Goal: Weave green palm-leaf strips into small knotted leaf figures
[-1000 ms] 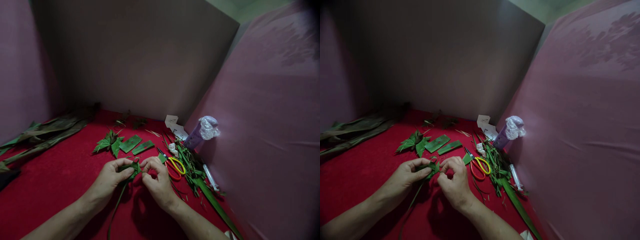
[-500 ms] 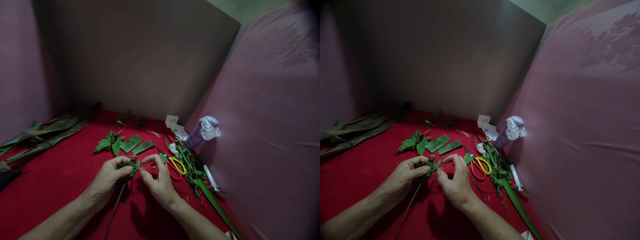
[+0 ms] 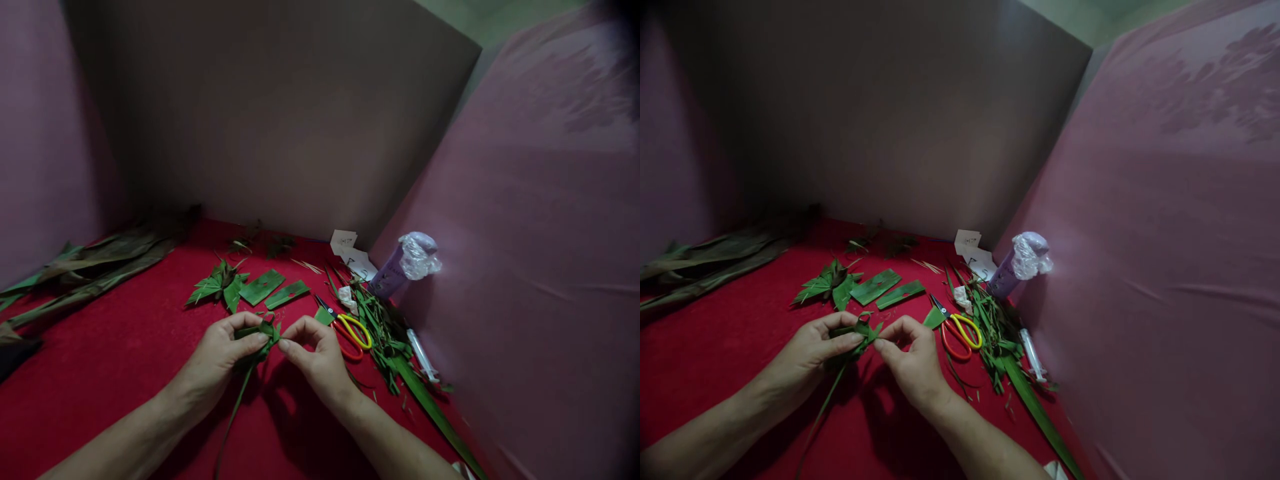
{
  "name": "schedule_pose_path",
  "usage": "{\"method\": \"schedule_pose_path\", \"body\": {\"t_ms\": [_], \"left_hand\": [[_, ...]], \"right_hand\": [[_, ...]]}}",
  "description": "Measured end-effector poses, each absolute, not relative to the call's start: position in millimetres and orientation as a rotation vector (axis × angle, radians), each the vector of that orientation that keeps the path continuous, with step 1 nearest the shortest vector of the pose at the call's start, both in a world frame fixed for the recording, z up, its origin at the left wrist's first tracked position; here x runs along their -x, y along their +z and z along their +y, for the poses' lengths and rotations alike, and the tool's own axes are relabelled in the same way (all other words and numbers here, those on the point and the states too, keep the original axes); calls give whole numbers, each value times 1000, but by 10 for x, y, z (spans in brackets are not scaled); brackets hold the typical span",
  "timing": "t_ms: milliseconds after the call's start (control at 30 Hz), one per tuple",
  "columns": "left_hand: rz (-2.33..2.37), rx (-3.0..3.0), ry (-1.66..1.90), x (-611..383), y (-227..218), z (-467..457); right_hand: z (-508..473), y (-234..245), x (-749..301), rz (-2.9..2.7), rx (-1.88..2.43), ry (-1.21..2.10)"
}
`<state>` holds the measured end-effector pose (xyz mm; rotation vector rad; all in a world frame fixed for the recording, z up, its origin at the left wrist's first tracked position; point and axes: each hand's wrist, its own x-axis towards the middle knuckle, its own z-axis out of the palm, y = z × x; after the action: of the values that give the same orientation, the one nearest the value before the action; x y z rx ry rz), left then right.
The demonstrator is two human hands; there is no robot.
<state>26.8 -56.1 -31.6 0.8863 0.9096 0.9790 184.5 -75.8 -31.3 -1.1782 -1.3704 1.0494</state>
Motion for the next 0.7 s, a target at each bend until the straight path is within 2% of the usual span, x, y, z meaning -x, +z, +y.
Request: {"method": "schedule_pose_path", "body": {"t_ms": [133,367,700], "left_hand": [[941,-879,1003,-277,-293,-564],[885,-897,930,-270,-245,-587],[948,-912,922,-302,-222,-620]], "right_hand": [[-740,-291,-1833,-1187,1151,1244],[-722,-282,-1830,-1068,1050,1361],[-750,-295,-1797,-1097,1087,1358]]}}
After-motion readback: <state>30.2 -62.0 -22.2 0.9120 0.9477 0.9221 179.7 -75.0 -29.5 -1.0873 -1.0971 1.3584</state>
